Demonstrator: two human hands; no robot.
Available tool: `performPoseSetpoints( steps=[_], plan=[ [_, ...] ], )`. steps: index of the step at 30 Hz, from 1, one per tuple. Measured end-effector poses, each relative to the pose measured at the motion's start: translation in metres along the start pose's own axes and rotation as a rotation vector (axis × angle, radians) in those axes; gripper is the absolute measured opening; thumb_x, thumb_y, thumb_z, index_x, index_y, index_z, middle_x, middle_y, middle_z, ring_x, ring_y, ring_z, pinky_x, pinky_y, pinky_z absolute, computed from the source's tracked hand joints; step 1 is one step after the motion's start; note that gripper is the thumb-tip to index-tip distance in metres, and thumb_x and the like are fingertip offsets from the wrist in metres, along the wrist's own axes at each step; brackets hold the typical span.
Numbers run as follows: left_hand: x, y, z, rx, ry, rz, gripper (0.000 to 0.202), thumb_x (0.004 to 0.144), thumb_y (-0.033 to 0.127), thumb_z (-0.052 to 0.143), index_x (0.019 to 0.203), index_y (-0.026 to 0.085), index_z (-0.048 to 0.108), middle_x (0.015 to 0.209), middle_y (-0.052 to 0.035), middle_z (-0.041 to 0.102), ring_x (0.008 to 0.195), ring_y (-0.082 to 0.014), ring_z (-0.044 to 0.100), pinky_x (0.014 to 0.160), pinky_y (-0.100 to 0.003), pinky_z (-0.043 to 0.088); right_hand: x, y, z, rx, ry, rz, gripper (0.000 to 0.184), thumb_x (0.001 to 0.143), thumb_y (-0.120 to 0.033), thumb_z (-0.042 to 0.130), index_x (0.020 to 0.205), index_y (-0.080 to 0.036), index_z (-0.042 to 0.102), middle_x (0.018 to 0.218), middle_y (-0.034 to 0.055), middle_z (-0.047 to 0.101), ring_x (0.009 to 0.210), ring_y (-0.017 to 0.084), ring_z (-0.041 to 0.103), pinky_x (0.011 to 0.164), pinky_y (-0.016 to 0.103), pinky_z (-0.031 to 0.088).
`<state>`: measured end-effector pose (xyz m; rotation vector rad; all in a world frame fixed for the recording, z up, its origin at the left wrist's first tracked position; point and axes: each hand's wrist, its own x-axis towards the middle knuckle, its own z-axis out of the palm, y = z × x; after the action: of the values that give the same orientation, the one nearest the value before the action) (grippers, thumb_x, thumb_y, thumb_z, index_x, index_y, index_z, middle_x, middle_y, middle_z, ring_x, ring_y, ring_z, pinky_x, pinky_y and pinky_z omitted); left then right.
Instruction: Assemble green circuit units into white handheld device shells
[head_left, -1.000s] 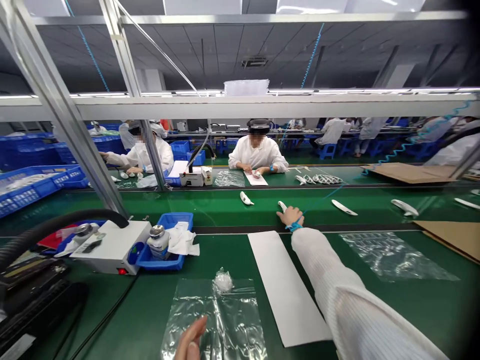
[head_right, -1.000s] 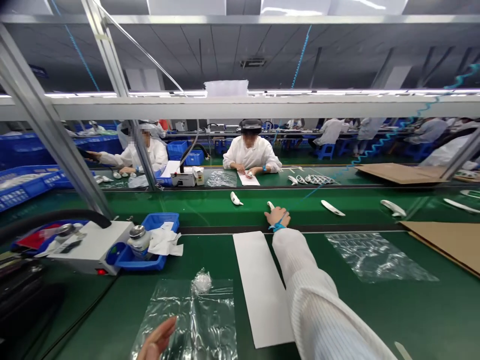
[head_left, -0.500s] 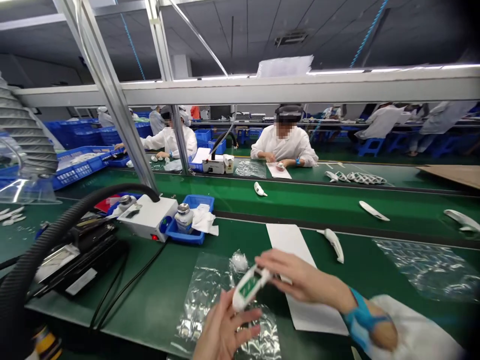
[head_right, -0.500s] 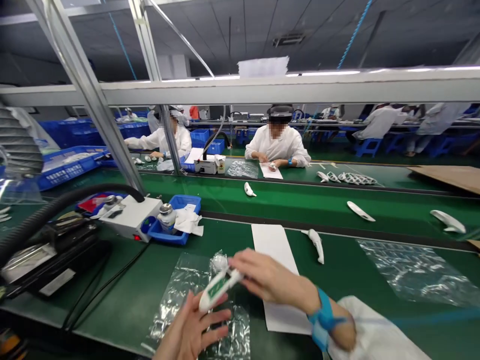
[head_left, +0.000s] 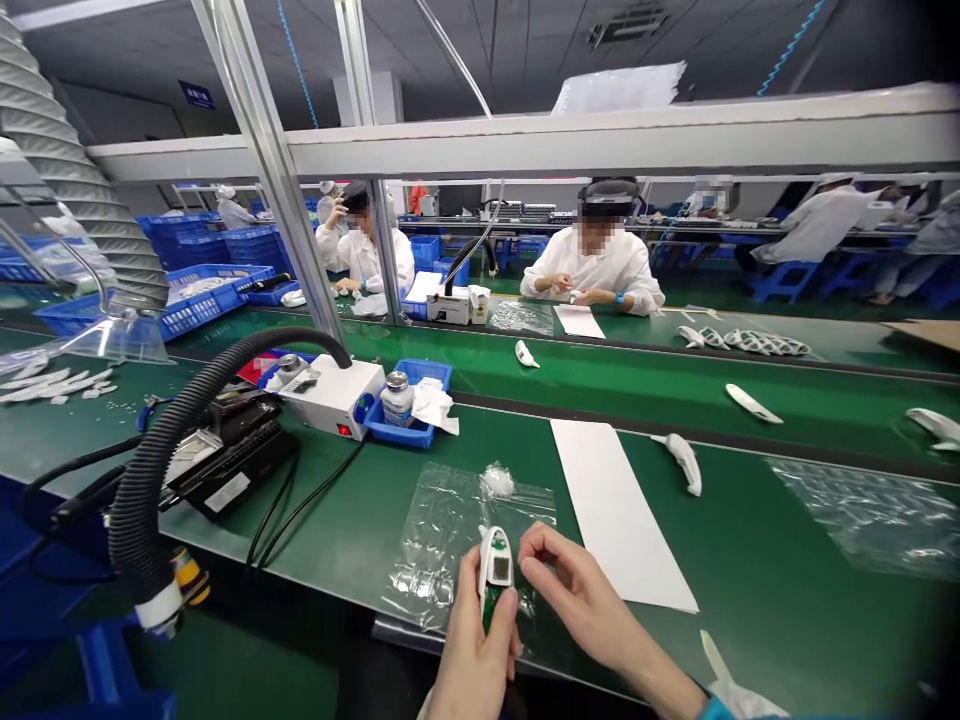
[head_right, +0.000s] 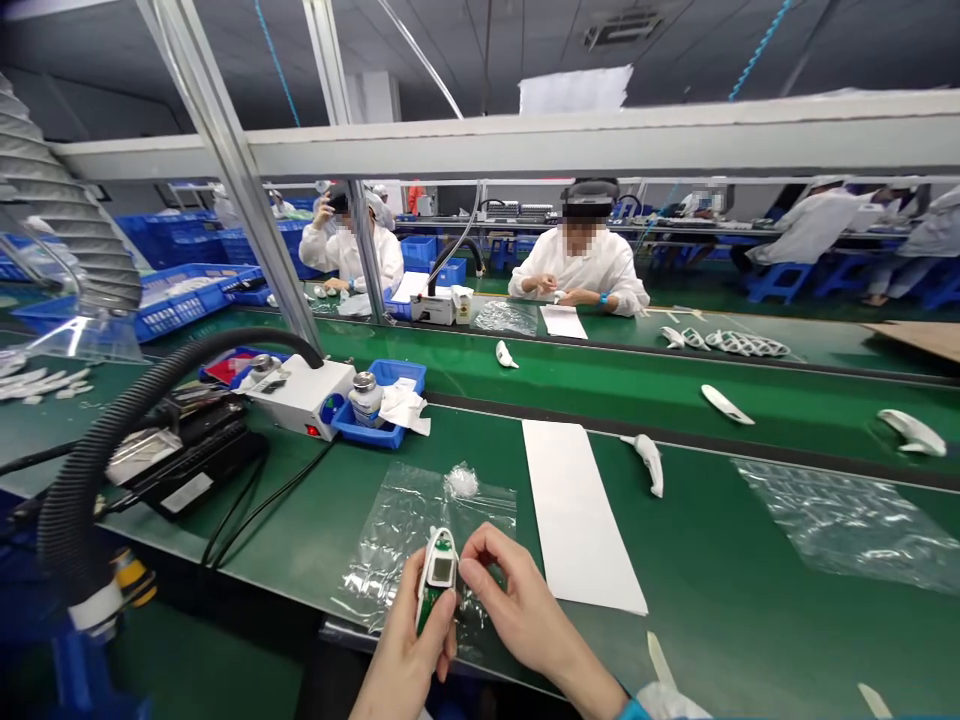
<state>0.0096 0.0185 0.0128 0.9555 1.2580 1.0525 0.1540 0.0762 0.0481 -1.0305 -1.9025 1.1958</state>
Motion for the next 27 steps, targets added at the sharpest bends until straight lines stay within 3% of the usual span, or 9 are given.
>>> performPoseSetpoints(
  steps=[3, 5, 7, 10, 13, 15, 18, 23, 27],
  plan=[
    [-0.006, 0.003, -0.001, 0.038, 0.107, 0.071, 0.059, 0.089, 0.056, 0.043, 0.137, 0.024, 0.029, 0.095, -0.0078, 0.063, 0.075, -0.0184, 0.06, 0.063, -0.028, 0.048, -0.001, -0.003, 0.012, -0.109, -0.005, 0.025, 0.023, 0.096, -0.038, 0.048, 0.08, -0.021, 0.05, 0.077, -0.0005, 0.054, 0.071, 0.015, 0.051, 0.067, 0.027, 0.041],
    [-0.011, 0.005, -0.001, 0.045, 0.158, 0.117, 0.056, 0.09, 0.052, 0.044, 0.137, 0.023, 0.034, 0.123, -0.0141, 0.057, 0.103, -0.025, 0.059, 0.082, -0.034, 0.048, -0.001, -0.003, 0.019, -0.221, -0.006, 0.009, 0.023, 0.096, -0.036, 0.047, 0.078, -0.021, 0.048, 0.075, -0.0007, 0.054, 0.069, 0.015, 0.05, 0.066, 0.027, 0.04],
    [-0.014, 0.007, 0.0, 0.039, 0.185, 0.132, 0.054, 0.091, 0.048, 0.045, 0.137, 0.023, 0.036, 0.137, -0.0145, 0.05, 0.122, -0.028, 0.049, 0.097, -0.038, 0.039, 0.0, -0.002, 0.026, -0.312, -0.003, -0.017, 0.026, 0.098, -0.034, 0.042, 0.075, -0.022, 0.045, 0.074, -0.0008, 0.054, 0.067, 0.016, 0.049, 0.064, 0.028, 0.039],
    [-0.017, 0.008, -0.001, -0.005, 0.217, 0.122, 0.052, 0.09, 0.046, 0.048, 0.136, 0.023, 0.039, 0.14, -0.0132, 0.048, 0.128, -0.0285, 0.044, 0.105, -0.039, 0.03, -0.002, -0.005, 0.033, -0.386, -0.006, -0.081, 0.028, 0.1, -0.029, 0.033, 0.074, -0.022, 0.041, 0.073, -0.0007, 0.053, 0.065, 0.016, 0.049, 0.067, 0.03, 0.039],
    [-0.015, 0.009, -0.01, -0.033, 0.263, 0.141, 0.05, 0.088, 0.046, 0.052, 0.131, 0.023, 0.045, 0.129, -0.0128, 0.056, 0.118, -0.0288, 0.051, 0.1, -0.037, 0.035, 0.001, -0.01, 0.033, -0.456, -0.004, -0.222, 0.028, 0.1, -0.025, 0.03, 0.075, -0.022, 0.041, 0.072, 0.0, 0.052, 0.065, 0.016, 0.047, 0.071, 0.032, 0.039],
    [-0.013, 0.01, -0.022, -0.043, 0.29, 0.102, 0.049, 0.087, 0.048, 0.053, 0.129, 0.024, 0.044, 0.104, -0.0093, 0.062, 0.092, -0.0247, 0.058, 0.084, -0.035, 0.044, 0.014, -0.011, 0.026, -0.509, 0.044, -0.254, 0.029, 0.1, -0.025, 0.03, 0.073, -0.022, 0.042, 0.07, 0.0005, 0.052, 0.065, 0.016, 0.046, 0.07, 0.032, 0.039],
    [-0.013, 0.014, -0.038, -0.087, 0.297, 0.007, 0.05, 0.086, 0.052, 0.053, 0.128, 0.027, 0.038, 0.071, 0.0029, 0.049, 0.06, -0.0152, 0.046, 0.059, -0.027, 0.042, 0.051, 0.0, 0.009, -0.668, 0.103, -0.082, 0.034, 0.101, -0.03, 0.028, 0.071, -0.022, 0.043, 0.066, -0.0004, 0.053, 0.065, 0.016, 0.048, 0.065, 0.029, 0.036],
    [-0.021, 0.023, -0.045, -0.217, 0.228, -0.043, 0.052, 0.086, 0.052, 0.054, 0.126, 0.026, 0.033, 0.064, 0.0067, 0.042, 0.054, -0.0107, 0.039, 0.05, -0.021, 0.035, 0.107, 0.036, -0.01, -0.83, 0.036, 0.077, 0.03, 0.094, -0.024, 0.045, 0.064, -0.019, 0.048, 0.063, 0.0021, 0.059, 0.064, 0.017, 0.056, 0.064, 0.028, 0.033],
    [-0.023, 0.019, -0.042, -0.321, 0.184, -0.025, 0.047, 0.085, 0.05, 0.055, 0.12, 0.025, 0.036, 0.077, 0.0024, 0.053, 0.05, -0.0079, 0.039, 0.045, -0.021, 0.032, 0.099, 0.033, -0.002, -0.84, 0.052, 0.099, 0.031, 0.094, -0.027, 0.047, 0.065, -0.019, 0.05, 0.066, 0.0052, 0.062, 0.069, 0.019, 0.059, 0.063, 0.027, 0.033]
  ],
)
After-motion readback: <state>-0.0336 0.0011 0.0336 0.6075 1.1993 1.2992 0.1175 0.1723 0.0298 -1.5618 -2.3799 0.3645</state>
